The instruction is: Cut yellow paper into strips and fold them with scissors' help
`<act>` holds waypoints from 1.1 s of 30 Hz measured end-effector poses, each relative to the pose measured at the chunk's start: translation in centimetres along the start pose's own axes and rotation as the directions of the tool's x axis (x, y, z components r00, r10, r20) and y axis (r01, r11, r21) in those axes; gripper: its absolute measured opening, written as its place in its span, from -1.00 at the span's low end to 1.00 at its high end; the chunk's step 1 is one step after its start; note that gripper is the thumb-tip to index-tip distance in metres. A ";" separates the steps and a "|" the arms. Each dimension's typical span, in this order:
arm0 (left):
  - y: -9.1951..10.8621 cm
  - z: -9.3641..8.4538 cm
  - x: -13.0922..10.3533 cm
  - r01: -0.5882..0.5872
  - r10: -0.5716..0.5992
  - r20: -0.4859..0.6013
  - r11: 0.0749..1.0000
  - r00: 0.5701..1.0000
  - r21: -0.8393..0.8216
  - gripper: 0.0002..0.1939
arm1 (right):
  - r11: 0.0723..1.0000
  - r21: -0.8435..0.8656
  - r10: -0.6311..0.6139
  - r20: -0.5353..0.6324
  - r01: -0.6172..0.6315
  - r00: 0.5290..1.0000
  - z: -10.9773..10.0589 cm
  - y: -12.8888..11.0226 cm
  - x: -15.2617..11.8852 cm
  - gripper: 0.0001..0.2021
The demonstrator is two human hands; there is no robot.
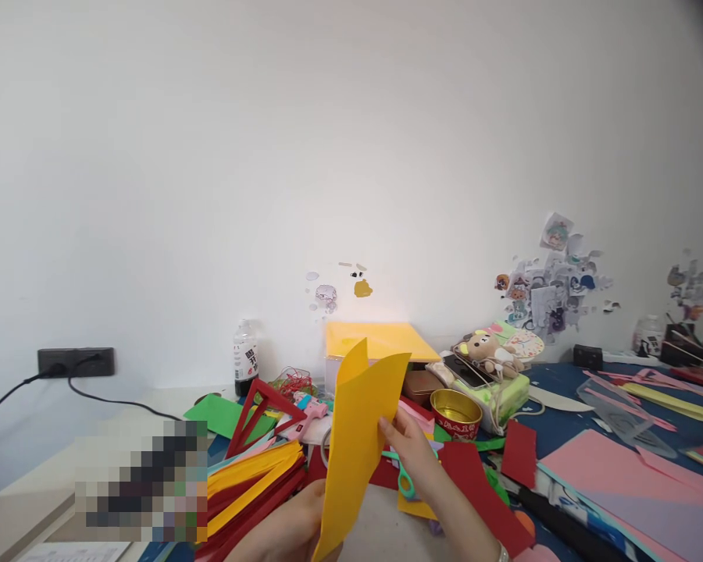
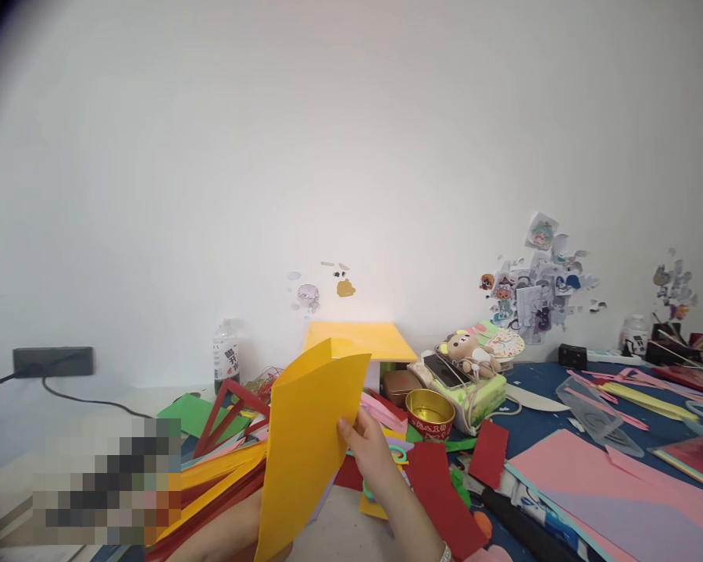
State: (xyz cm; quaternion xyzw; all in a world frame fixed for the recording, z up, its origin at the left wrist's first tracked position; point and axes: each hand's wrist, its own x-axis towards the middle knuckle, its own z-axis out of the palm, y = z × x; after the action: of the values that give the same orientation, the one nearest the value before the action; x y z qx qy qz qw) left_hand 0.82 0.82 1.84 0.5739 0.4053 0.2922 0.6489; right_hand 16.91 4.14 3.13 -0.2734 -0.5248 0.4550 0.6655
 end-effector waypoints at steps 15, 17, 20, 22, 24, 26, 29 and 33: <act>2.7 -3.9 -0.5 -0.490 0.362 -0.375 0.804 0.853 -0.337 -0.61 | 0.998 -0.022 0.056 -0.278 -0.065 0.959 -2.4 -0.6 0.8 -0.51; 2.4 -4.0 -0.4 -0.409 0.339 -0.359 0.902 0.869 -0.139 -0.68 | 0.999 0.001 0.046 -0.275 -0.048 0.960 -2.5 -0.9 0.8 -0.52; 2.1 -4.2 0.0 -0.329 0.390 -0.458 0.920 0.798 0.212 -0.54 | 1.000 -0.005 0.018 -0.247 -0.020 0.969 -2.9 -1.5 0.9 -0.55; 2.1 -4.5 0.1 -0.296 0.451 -0.520 0.886 0.726 0.356 -0.45 | 0.998 -0.058 0.000 -0.215 -0.013 0.977 -3.4 -1.8 1.1 -0.56; 2.3 -4.7 0.0 -0.271 0.481 -0.559 0.867 0.675 0.418 -0.43 | 0.961 -0.272 -0.013 -0.190 -0.040 0.982 -4.2 -1.6 1.4 -0.57; 2.5 -4.8 -0.3 -0.241 0.493 -0.589 0.857 0.640 0.456 -0.41 | 0.742 -0.663 -0.002 -0.148 -0.097 0.989 -5.0 -1.1 1.5 -0.59; 2.7 -4.9 -0.7 -0.204 0.492 -0.641 0.858 0.590 0.471 -0.40 | 0.258 -0.957 0.081 -0.113 -0.130 0.990 -6.0 -0.1 1.2 -0.79; 2.7 -4.9 -1.0 -0.199 0.477 -0.700 0.874 0.531 0.444 -0.42 | 0.016 -0.992 0.210 -0.122 -0.128 0.970 -6.1 0.9 0.1 -0.79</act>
State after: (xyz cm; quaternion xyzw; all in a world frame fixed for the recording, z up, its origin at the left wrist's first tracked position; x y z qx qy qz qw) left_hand -3.70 2.94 4.64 0.5460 0.5691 0.5693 0.2320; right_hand 22.39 5.32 0.64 -0.7035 -0.6756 0.0484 0.2152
